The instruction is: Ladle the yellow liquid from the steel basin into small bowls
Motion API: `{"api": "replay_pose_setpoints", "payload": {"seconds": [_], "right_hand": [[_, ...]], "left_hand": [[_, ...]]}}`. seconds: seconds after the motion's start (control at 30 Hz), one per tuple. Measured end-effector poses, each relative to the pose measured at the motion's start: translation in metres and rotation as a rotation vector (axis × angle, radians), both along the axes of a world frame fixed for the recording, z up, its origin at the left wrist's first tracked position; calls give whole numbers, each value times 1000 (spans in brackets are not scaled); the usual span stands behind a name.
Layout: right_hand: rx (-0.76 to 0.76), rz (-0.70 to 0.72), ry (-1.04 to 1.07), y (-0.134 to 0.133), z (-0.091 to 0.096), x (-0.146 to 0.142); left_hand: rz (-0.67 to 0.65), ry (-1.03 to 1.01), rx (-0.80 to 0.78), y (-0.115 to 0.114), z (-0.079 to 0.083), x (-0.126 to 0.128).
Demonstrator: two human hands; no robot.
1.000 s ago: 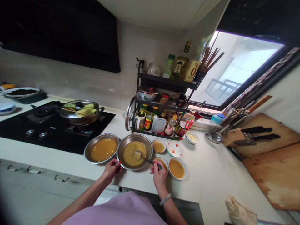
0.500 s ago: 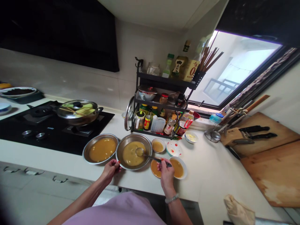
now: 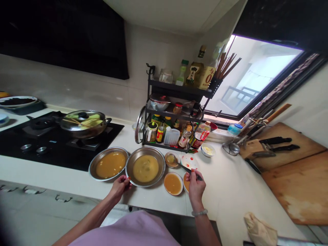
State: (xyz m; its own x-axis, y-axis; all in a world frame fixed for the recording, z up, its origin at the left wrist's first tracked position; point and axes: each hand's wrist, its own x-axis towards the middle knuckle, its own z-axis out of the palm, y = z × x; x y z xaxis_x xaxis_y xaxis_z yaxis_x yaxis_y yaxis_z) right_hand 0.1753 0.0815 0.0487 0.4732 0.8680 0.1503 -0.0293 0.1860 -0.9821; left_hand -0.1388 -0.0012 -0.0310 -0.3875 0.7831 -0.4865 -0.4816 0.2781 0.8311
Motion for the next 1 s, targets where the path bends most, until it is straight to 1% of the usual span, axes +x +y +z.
{"api": "replay_pose_setpoints", "payload": {"seconds": [0.07, 0.17, 0.27, 0.33, 0.43, 0.57, 0.7, 1.0], "right_hand": [[37, 13, -145, 0, -5, 3], [128, 87, -366, -4, -11, 6], [251, 172, -576, -10, -12, 6], [324, 212, -655, -13, -11, 4], [356, 268, -647, -17, -13, -1], [316, 337, -566, -23, -21, -11], [283, 388, -551, -27, -27, -19], [350, 445, -653, -21, -35, -31]], "left_hand": [[3, -3, 0, 0, 0, 0], [4, -8, 3, 0, 0, 0], [18, -20, 11, 1, 1, 0], [33, -36, 17, 2, 2, 0], [47, -66, 39, 2, 6, 1], [43, -99, 94, 2, 17, 6], [30, -76, 112, 8, 26, 9], [-9, -16, 103, 16, 34, 1]]}}
